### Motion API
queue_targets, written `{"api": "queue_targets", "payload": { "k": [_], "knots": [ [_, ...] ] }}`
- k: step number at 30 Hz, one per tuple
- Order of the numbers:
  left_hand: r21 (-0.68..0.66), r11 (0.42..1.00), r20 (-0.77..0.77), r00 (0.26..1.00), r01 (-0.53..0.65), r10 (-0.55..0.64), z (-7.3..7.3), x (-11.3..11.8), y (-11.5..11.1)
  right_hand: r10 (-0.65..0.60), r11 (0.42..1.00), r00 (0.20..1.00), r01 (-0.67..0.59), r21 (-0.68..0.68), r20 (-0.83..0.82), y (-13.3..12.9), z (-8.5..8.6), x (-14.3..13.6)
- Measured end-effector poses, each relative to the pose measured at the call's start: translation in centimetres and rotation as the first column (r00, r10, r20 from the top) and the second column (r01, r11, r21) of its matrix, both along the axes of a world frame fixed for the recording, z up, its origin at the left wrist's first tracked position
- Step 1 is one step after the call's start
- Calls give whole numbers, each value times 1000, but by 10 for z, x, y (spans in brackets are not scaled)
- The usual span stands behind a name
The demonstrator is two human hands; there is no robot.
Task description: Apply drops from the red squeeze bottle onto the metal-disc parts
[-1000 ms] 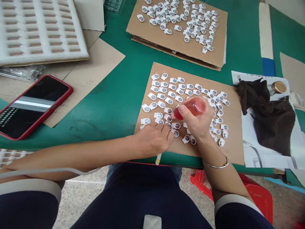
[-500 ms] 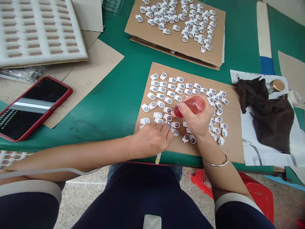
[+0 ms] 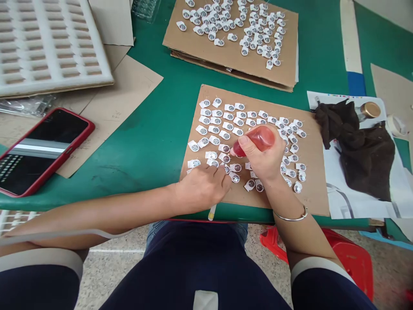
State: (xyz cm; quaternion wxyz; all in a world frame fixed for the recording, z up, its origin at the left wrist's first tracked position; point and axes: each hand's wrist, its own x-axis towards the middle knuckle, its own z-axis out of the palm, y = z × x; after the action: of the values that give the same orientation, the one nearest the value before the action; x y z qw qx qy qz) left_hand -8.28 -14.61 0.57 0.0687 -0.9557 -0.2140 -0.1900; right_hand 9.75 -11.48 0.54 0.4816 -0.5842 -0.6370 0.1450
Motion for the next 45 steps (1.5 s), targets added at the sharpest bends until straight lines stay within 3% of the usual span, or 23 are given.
{"api": "queue_targets", "payload": {
  "k": [19,28,35,39,42,45],
  "knots": [
    [-9,1000,7,1000,7,-7,-1,-1,3,9,994,999,-6,-106,32,0,-1,5],
    [-1,1000,20,1000,-6,6,-1,1,3,59,998,990,-54,-43,129,-2,6,6],
    [-140,990,22,1000,2,1,4,-2,6,130,991,982,-126,-34,136,-2,5,6],
    [-393,918,44,996,-58,82,7,-8,19,131,990,985,-126,-56,111,1,12,7],
    [-619,780,100,977,-89,191,9,-12,31,125,990,991,-122,-69,45,-6,28,11],
    [-758,647,131,954,-79,270,8,-14,39,79,993,993,-86,-79,-86,-23,39,15]
  ]
}}
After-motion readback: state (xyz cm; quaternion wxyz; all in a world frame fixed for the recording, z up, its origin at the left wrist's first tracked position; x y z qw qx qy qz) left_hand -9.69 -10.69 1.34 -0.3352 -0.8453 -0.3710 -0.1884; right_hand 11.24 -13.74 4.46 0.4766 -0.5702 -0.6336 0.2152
